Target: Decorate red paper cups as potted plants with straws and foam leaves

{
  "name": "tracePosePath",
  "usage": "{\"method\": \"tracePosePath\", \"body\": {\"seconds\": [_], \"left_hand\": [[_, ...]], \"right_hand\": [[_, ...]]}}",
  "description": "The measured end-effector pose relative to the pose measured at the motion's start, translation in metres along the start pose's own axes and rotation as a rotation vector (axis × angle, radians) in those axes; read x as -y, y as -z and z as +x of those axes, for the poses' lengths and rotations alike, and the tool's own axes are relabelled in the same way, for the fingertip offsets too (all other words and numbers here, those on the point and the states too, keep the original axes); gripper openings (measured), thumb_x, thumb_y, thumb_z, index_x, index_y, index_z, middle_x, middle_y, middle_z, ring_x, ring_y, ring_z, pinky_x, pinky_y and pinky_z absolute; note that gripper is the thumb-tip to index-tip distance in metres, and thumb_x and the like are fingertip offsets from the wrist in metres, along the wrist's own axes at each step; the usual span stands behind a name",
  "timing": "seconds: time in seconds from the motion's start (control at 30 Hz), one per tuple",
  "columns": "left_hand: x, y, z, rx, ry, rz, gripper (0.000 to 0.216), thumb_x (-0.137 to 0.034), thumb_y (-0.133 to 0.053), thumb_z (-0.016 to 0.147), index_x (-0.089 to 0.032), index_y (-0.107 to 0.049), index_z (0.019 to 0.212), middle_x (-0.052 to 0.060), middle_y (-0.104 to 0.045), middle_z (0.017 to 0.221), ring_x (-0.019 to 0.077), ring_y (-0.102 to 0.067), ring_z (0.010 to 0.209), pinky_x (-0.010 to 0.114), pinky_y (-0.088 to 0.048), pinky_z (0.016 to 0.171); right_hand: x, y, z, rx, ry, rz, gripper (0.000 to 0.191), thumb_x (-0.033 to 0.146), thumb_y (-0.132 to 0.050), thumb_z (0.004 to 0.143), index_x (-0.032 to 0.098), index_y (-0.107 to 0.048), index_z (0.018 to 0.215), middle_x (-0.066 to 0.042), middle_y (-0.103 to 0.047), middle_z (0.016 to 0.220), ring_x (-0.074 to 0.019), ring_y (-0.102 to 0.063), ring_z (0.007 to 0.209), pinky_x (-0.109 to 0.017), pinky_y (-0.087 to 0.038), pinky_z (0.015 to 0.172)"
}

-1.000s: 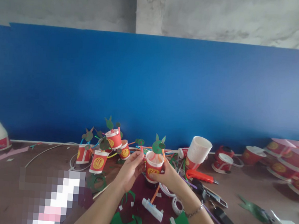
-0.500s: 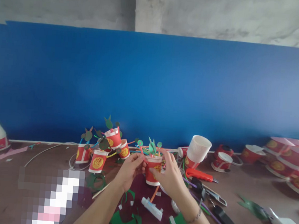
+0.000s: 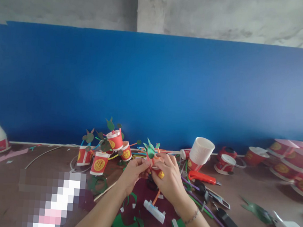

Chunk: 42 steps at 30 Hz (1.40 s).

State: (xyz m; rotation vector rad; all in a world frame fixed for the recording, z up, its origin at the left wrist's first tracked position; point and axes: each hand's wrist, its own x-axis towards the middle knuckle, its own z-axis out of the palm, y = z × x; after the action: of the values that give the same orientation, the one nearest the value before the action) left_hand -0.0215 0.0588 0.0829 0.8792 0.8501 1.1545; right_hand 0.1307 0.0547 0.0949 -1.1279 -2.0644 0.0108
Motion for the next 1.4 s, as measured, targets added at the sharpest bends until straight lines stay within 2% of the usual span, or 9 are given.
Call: {"method": "tracePosePath", "body": {"seconds": [0.17, 0.33, 0.43, 0.53, 0.73, 0.93, 1.17, 1.3, 1.4], "left_hand": [[0.002, -0.006, 0.000, -0.131, -0.162, 0.130, 0.031, -0.039, -0.078, 0.060, -0.016, -0.058, 0.068, -0.002, -0.059, 0.056, 0.0104, -0.052, 0.050, 0.021, -0.039, 0.051], [0.003, -0.007, -0.006, -0.246, -0.546, 0.476, 0.013, -0.032, -0.068, 0.073, -0.019, -0.066, 0.073, 0.005, -0.066, 0.075, 0.0198, -0.061, 0.074, 0.028, -0.046, 0.070], [0.004, -0.006, -0.010, -0.175, -0.726, 0.628, 0.012, -0.027, -0.063, 0.078, -0.024, -0.072, 0.086, 0.008, -0.068, 0.095, 0.0250, -0.060, 0.096, 0.034, -0.044, 0.088], [0.004, -0.003, -0.011, -0.061, -0.777, 0.776, 0.024, -0.023, -0.055, 0.084, -0.026, -0.071, 0.102, 0.010, -0.067, 0.106, 0.0258, -0.058, 0.103, 0.037, -0.040, 0.094], [0.006, 0.000, -0.010, -0.004, -0.805, 0.855, 0.026, -0.020, -0.054, 0.085, -0.024, -0.068, 0.107, 0.012, -0.066, 0.107, 0.0262, -0.056, 0.104, 0.038, -0.039, 0.094], [0.021, -0.015, -0.009, -0.296, -0.559, 0.471, 0.005, -0.024, -0.065, 0.076, -0.019, -0.063, 0.074, 0.004, -0.065, 0.076, 0.0193, -0.060, 0.075, 0.028, -0.045, 0.071], [0.023, -0.018, -0.005, -0.337, -0.428, 0.010, 0.023, -0.025, -0.068, 0.072, -0.018, -0.054, 0.088, 0.001, -0.062, 0.081, 0.0146, -0.060, 0.077, 0.026, -0.047, 0.072], [0.022, -0.017, -0.005, -0.320, -0.450, 0.033, 0.023, -0.028, -0.070, 0.071, -0.016, -0.057, 0.086, 0.002, -0.063, 0.080, 0.0149, -0.060, 0.077, 0.027, -0.048, 0.074], [0.022, -0.017, -0.005, -0.290, -0.443, 0.073, 0.021, -0.030, -0.069, 0.072, -0.015, -0.060, 0.083, 0.004, -0.065, 0.078, 0.0160, -0.061, 0.075, 0.028, -0.048, 0.073]], "right_hand": [[0.001, -0.002, 0.000, -0.021, -0.052, 0.011, 0.011, 0.014, -0.059, 0.073, 0.022, -0.067, 0.074, -0.008, -0.059, 0.103, -0.0261, -0.049, 0.096, -0.041, -0.044, 0.082], [0.001, 0.000, 0.000, -0.052, -0.106, 0.001, 0.010, 0.017, -0.060, 0.073, 0.022, -0.068, 0.068, -0.008, -0.060, 0.100, -0.0266, -0.049, 0.094, -0.042, -0.044, 0.081], [0.000, 0.001, -0.001, -0.044, -0.112, 0.008, 0.010, 0.017, -0.061, 0.073, 0.022, -0.069, 0.071, -0.009, -0.060, 0.099, -0.0272, -0.049, 0.093, -0.042, -0.044, 0.080], [-0.001, 0.001, -0.001, -0.041, -0.085, 0.010, 0.011, 0.015, -0.060, 0.072, 0.022, -0.068, 0.074, -0.008, -0.059, 0.100, -0.0269, -0.049, 0.093, -0.042, -0.044, 0.081], [-0.002, 0.001, -0.001, -0.025, -0.088, 0.018, 0.012, 0.012, -0.060, 0.070, 0.021, -0.068, 0.073, -0.008, -0.060, 0.098, -0.0262, -0.049, 0.092, -0.040, -0.045, 0.080], [0.003, 0.000, 0.000, -0.001, -0.147, 0.078, 0.010, 0.013, -0.062, 0.069, 0.021, -0.068, 0.066, -0.007, -0.064, 0.091, -0.0256, -0.050, 0.089, -0.037, -0.045, 0.077], [0.001, 0.002, 0.002, 0.055, -0.167, 0.157, 0.022, 0.027, -0.060, 0.082, 0.021, -0.064, 0.061, -0.003, -0.063, 0.066, -0.0205, -0.052, 0.074, -0.032, -0.043, 0.070], [-0.003, 0.000, 0.000, 0.013, -0.249, 0.156, 0.017, 0.030, -0.057, 0.085, 0.022, -0.068, 0.076, -0.003, -0.061, 0.066, -0.0196, -0.054, 0.070, -0.029, -0.043, 0.065], [-0.001, 0.002, -0.002, 0.002, -0.167, 0.102, 0.016, 0.021, -0.055, 0.085, 0.024, -0.068, 0.094, -0.003, -0.065, 0.076, -0.0205, -0.056, 0.076, -0.031, -0.043, 0.069]]}}
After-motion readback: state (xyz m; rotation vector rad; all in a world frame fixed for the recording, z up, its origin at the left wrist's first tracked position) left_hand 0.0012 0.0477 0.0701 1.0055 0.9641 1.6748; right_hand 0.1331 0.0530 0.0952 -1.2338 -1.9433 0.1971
